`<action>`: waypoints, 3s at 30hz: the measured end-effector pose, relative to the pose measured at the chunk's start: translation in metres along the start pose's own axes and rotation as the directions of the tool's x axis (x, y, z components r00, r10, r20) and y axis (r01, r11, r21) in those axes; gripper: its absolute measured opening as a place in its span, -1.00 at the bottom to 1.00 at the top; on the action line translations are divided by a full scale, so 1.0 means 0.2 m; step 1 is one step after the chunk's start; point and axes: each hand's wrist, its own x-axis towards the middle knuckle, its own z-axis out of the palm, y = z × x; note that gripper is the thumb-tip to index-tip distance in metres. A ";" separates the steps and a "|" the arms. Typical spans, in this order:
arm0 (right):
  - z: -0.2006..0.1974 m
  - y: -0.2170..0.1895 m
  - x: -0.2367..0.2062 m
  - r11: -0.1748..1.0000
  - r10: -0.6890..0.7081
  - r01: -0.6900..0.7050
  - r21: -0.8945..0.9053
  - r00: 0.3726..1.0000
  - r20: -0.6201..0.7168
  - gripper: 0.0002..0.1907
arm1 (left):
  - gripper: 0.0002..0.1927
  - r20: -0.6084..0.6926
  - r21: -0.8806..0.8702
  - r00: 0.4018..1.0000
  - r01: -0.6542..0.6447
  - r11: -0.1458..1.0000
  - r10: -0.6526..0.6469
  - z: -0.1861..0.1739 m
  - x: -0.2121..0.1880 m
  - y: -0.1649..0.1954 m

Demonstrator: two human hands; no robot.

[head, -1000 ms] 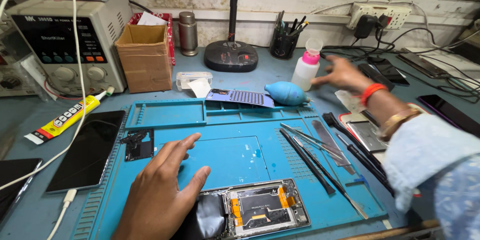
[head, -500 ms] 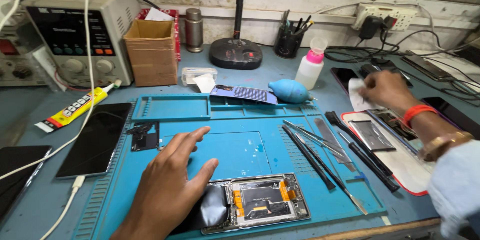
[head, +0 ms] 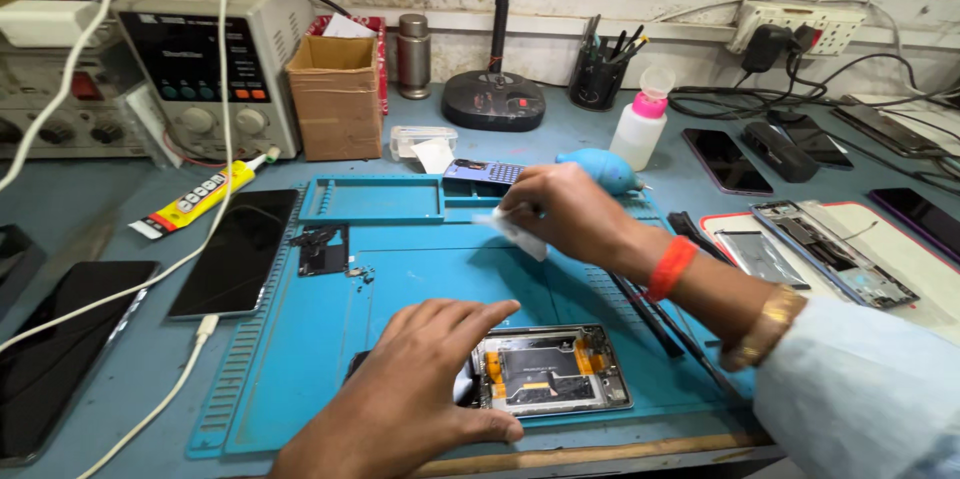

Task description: The person applies liquid from a small bottle onto a brush and brushes the internals of an opened smartphone, wipes the interior with a tissue, connects the phone to a bench power supply to test it, then uses tweezers to work inside the phone and reassembles the device by hand.

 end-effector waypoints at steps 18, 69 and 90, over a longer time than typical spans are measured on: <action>-0.10 -0.12 -0.21 0.997 -0.052 0.026 0.074 0.926 0.374 -0.82 | -0.17 0.086 -0.026 0.969 0.234 0.972 -0.231 -0.15 -0.12 -0.03; -0.26 -0.14 -0.28 0.940 0.121 -0.318 0.124 0.650 0.751 -0.80 | -0.42 0.014 -0.102 0.988 0.152 0.983 -0.151 -0.18 -0.18 -0.11; -0.41 -0.29 -0.58 0.869 0.100 -0.411 0.277 0.693 0.714 -0.89 | -0.29 -0.270 -0.136 0.956 -0.160 0.978 0.119 -0.11 -0.27 -0.21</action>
